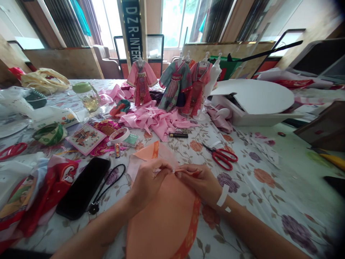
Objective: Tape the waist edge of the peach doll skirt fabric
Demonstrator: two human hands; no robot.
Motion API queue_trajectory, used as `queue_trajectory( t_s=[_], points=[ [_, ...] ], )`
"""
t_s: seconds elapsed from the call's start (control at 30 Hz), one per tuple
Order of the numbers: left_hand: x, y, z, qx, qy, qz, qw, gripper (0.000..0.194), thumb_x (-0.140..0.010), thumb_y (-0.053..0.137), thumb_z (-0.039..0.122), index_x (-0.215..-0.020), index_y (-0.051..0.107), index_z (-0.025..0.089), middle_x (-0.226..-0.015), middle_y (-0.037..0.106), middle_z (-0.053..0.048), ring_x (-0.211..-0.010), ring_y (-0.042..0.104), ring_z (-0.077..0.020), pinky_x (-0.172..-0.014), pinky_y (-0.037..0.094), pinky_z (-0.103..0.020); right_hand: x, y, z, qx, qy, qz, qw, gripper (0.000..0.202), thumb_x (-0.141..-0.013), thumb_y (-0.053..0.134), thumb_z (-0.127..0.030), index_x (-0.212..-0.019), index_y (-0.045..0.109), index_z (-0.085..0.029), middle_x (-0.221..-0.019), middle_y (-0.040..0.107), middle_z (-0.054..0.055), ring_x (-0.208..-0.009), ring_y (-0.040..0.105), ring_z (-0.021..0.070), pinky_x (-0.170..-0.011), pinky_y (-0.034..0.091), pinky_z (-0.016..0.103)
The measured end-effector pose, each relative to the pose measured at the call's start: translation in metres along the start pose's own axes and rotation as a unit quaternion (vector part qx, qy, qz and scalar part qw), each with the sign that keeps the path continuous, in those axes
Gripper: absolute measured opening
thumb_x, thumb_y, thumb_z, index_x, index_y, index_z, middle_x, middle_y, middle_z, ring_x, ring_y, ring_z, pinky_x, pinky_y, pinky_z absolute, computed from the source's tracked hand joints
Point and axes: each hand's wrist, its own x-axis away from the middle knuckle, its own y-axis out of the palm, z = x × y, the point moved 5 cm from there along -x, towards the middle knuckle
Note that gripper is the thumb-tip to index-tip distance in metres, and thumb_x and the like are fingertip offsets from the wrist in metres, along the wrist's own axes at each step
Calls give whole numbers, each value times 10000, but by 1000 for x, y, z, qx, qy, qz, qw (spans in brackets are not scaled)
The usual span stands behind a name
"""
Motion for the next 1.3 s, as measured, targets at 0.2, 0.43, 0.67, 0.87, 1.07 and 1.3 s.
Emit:
queue_trajectory(
  t_s=[0.2, 0.43, 0.67, 0.87, 1.07, 1.3],
  points=[
    [2, 3, 1, -58, 93, 16, 994, 131, -809, 565, 99, -820, 664, 183, -817, 693, -9, -792, 628, -137, -744, 482, -241, -1, -2, -1, 6, -21, 16, 1000, 246, -713, 704, -397, -793, 754, -169, -775, 720, 60, -730, 640, 197, -627, 493, 262],
    [8, 6, 17, -158, 259, 51, 952, 139, -802, 567, 71, -841, 677, 146, -875, 696, -57, -823, 602, -155, -798, 498, -297, -1, -4, -9, 41, -49, 29, 998, 209, -741, 666, -364, -794, 754, -181, -781, 727, 62, -756, 656, 209, -664, 508, 281],
    [8, 6, 20, -165, 273, 50, 946, 176, -782, 546, 34, -825, 684, 133, -848, 695, -64, -793, 597, -153, -765, 508, -303, -1, -2, -14, 76, -84, 25, 993, 170, -759, 626, -308, -772, 744, -186, -790, 736, 62, -771, 676, 210, -687, 523, 271],
    [8, 6, 18, -170, 263, 39, 949, 173, -801, 542, 61, -837, 689, 144, -850, 701, -56, -795, 602, -157, -772, 502, -311, -1, -1, -13, 84, -86, 26, 992, 170, -763, 615, -301, -764, 739, -185, -775, 734, 61, -765, 677, 210, -671, 520, 268],
    [7, 5, 15, -151, 238, 51, 958, 159, -787, 555, 69, -793, 689, 154, -838, 708, -40, -787, 611, -151, -766, 492, -293, 0, 1, -10, 48, -53, 15, 997, 197, -753, 646, -338, -795, 744, -173, -802, 727, 68, -785, 656, 211, -679, 499, 274],
    [-1, -6, 4, -94, 59, 93, 989, 128, -753, 572, 109, -710, 682, 159, -773, 701, -34, -768, 628, -149, -735, 485, -255, 1, -4, 8, -98, 101, 37, 989, 272, -678, 733, -382, -835, 736, -161, -751, 714, 66, -685, 639, 191, -618, 473, 274]
  ],
)
